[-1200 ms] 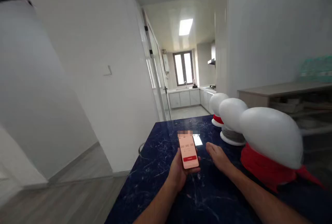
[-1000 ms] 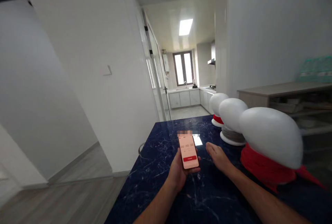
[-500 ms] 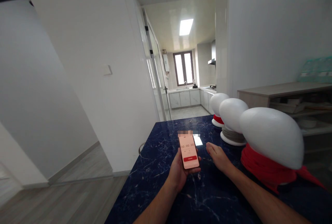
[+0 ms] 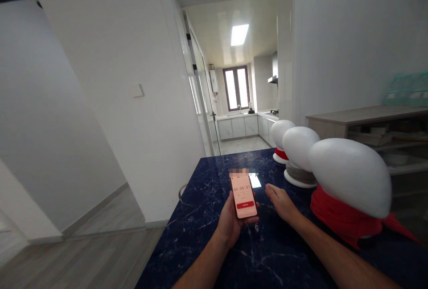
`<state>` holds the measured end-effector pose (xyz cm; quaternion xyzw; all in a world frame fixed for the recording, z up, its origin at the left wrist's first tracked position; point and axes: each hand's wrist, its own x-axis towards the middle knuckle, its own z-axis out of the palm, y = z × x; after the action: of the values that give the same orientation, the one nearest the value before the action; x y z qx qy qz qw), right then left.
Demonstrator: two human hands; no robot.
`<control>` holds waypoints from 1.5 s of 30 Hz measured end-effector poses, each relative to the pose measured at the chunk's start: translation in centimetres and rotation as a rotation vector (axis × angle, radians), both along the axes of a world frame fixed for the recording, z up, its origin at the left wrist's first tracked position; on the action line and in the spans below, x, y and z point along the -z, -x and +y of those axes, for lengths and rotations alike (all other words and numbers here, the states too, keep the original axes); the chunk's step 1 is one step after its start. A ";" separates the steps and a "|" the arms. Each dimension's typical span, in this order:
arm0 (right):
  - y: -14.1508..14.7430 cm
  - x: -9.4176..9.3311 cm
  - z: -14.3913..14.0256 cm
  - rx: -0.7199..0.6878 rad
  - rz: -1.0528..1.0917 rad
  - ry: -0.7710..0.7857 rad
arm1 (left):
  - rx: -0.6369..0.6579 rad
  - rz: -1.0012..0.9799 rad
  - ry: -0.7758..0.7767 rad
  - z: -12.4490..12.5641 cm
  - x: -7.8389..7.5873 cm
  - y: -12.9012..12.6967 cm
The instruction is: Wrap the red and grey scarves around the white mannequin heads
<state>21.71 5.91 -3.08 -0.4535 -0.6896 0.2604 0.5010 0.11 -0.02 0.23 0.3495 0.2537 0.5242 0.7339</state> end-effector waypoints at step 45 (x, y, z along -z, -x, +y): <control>0.7 1.1 0.1 0.010 -0.216 -0.007 | 0.062 -0.348 0.104 0.7 0.3 1.2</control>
<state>21.04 6.03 -4.14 -0.4808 -0.7382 0.2049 0.4265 -1.06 0.71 -0.07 0.2229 0.1386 0.5402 0.7996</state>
